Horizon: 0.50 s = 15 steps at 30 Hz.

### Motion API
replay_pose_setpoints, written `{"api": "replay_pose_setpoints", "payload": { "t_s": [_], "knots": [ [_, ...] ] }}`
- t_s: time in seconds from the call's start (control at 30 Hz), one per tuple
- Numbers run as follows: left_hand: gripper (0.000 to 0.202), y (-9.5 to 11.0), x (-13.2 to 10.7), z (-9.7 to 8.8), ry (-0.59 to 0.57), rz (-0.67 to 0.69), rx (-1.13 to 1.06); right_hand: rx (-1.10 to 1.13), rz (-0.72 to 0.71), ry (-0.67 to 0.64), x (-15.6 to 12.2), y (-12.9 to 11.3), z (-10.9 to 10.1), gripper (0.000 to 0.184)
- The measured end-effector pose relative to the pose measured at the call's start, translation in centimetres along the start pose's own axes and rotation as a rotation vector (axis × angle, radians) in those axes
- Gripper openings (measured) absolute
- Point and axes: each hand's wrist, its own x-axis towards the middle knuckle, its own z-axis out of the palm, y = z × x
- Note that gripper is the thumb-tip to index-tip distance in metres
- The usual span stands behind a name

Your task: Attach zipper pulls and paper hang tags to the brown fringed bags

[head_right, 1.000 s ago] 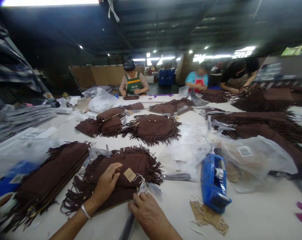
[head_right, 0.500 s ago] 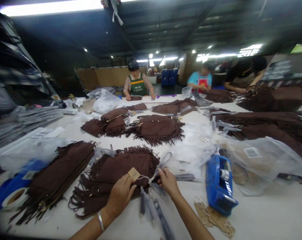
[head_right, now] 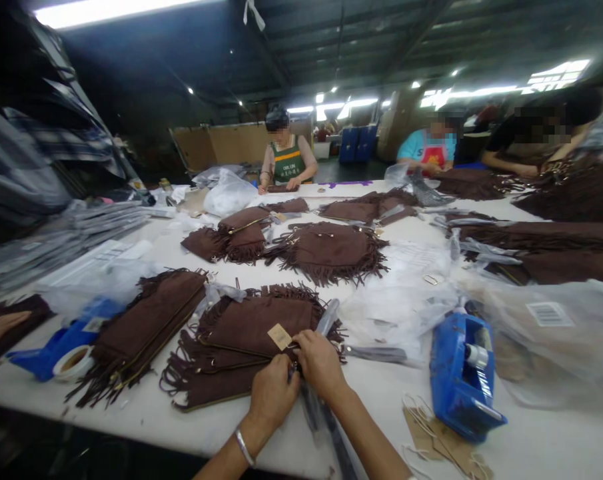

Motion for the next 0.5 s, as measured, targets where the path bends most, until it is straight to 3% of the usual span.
{"api": "replay_pose_setpoints", "payload": {
  "t_s": [0.13, 0.27, 0.5],
  "knots": [
    [0.015, -0.6, 0.2, -0.9, 0.013, 0.09, 0.122, 0.031, 0.04, -0.033, 0.1, 1.1, 1.3, 0.02],
    [0.016, -1.9, 0.4, -2.4, 0.007, 0.131, 0.296, 0.019, 0.05, -0.025, -0.1, 1.0, 1.3, 0.022],
    [0.014, -8.1, 1.1, -6.1, 0.032, 0.088, 0.496, 0.047, 0.032, 0.001, 0.0, 1.0, 1.0, 0.021]
  ]
}}
